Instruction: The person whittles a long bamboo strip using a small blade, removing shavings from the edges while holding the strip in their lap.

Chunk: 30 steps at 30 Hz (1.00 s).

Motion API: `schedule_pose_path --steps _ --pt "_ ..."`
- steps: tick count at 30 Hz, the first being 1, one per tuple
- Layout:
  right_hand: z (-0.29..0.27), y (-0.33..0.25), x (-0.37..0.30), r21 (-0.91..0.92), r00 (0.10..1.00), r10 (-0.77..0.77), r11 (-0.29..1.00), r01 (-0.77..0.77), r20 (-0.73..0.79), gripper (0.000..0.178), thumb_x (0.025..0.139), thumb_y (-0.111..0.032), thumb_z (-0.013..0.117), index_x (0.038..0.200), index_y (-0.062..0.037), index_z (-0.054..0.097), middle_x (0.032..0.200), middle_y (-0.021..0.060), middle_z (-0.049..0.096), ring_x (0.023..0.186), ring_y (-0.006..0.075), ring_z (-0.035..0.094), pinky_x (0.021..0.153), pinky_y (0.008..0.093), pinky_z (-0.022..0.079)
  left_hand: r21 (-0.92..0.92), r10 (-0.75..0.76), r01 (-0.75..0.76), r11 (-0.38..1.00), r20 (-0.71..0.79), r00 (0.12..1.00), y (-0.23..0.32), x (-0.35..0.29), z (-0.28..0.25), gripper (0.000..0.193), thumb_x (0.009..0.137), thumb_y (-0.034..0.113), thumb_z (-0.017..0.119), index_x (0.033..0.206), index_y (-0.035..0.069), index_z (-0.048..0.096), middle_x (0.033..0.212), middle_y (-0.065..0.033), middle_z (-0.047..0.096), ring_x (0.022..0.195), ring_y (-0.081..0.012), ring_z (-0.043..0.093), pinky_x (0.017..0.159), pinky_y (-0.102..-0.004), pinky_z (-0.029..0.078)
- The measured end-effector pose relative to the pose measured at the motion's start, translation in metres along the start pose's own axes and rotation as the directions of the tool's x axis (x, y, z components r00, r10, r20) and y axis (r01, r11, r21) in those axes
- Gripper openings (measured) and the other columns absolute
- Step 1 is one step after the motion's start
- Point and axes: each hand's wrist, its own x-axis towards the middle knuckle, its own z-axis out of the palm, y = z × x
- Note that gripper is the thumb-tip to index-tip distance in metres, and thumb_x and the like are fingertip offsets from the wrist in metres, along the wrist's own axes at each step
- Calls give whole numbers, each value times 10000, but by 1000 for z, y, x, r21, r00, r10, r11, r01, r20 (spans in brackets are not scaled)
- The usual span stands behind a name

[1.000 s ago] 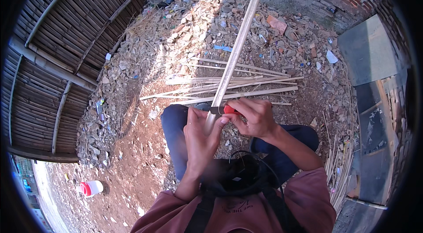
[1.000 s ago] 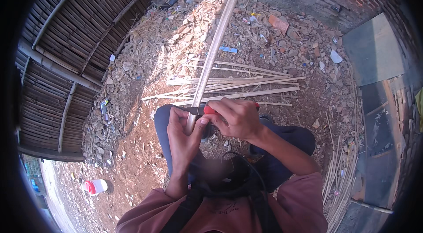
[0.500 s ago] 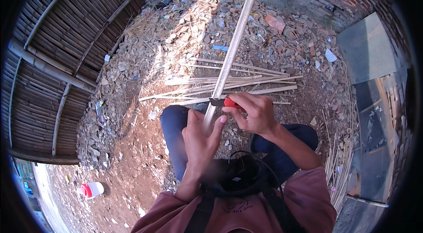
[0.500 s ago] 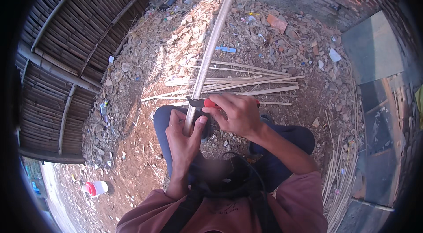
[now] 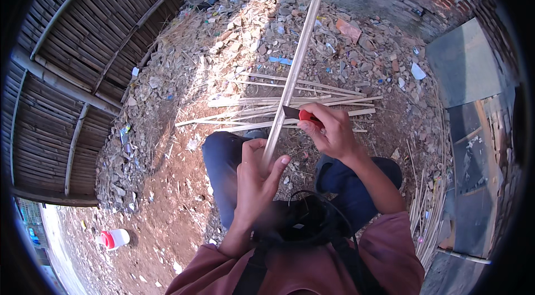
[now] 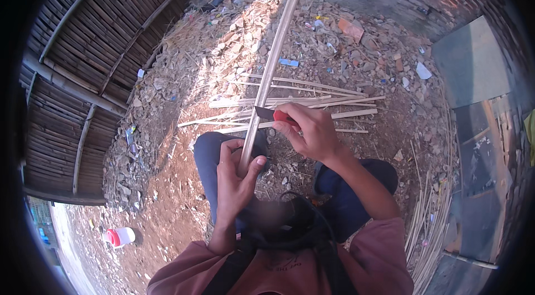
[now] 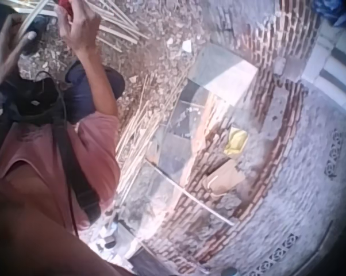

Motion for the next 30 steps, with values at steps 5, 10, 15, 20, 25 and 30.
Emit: schedule_pose_path --steps 5,10,15,20,25,30 --pt "21 -1 -10 -56 979 -172 982 179 110 267 968 -343 776 1050 -97 712 830 53 724 681 249 734 568 369 548 -3 -27 27 1000 52 998 -8 4 -4 407 980 102 803 1248 1 513 847 -49 733 762 -62 630 687 -241 520" --pt "26 -8 -12 -41 966 -215 974 223 145 268 946 -304 788 1043 -66 713 845 75 729 688 274 733 589 386 560 -107 -15 18 994 29 999 -15 7 -7 335 988 56 782 1218 5 544 969 -55 755 875 -62 662 728 -230 530" --pt "31 -6 -15 -30 962 -245 968 250 124 261 948 -305 777 1042 -70 712 831 64 729 688 269 740 582 375 570 -137 72 -73 988 -14 997 -23 10 -4 360 962 114 823 1125 21 515 698 -28 642 628 -69 546 562 -269 439" --pt "30 -7 -16 -77 961 -247 963 257 124 217 964 -281 753 1061 -95 699 833 47 701 670 234 723 550 377 558 -127 58 -61 990 -27 998 -24 11 -4 361 955 120 833 1082 23 509 690 -34 636 630 -70 543 564 -274 439" --pt "31 -11 -19 -125 967 -239 961 249 90 204 964 -277 753 1059 -102 704 817 43 698 664 232 722 558 380 558 14 29 -29 999 -17 999 -16 10 -8 276 991 91 794 1095 3 553 866 -51 752 794 -36 634 669 -208 494" --pt "30 -19 -18 -138 976 -214 966 217 37 200 955 -270 765 1065 -111 714 815 41 702 678 234 732 577 379 564 -3 45 -46 999 -61 997 -14 10 -4 278 985 106 807 1072 9 560 808 -29 730 751 -15 592 631 -196 455"
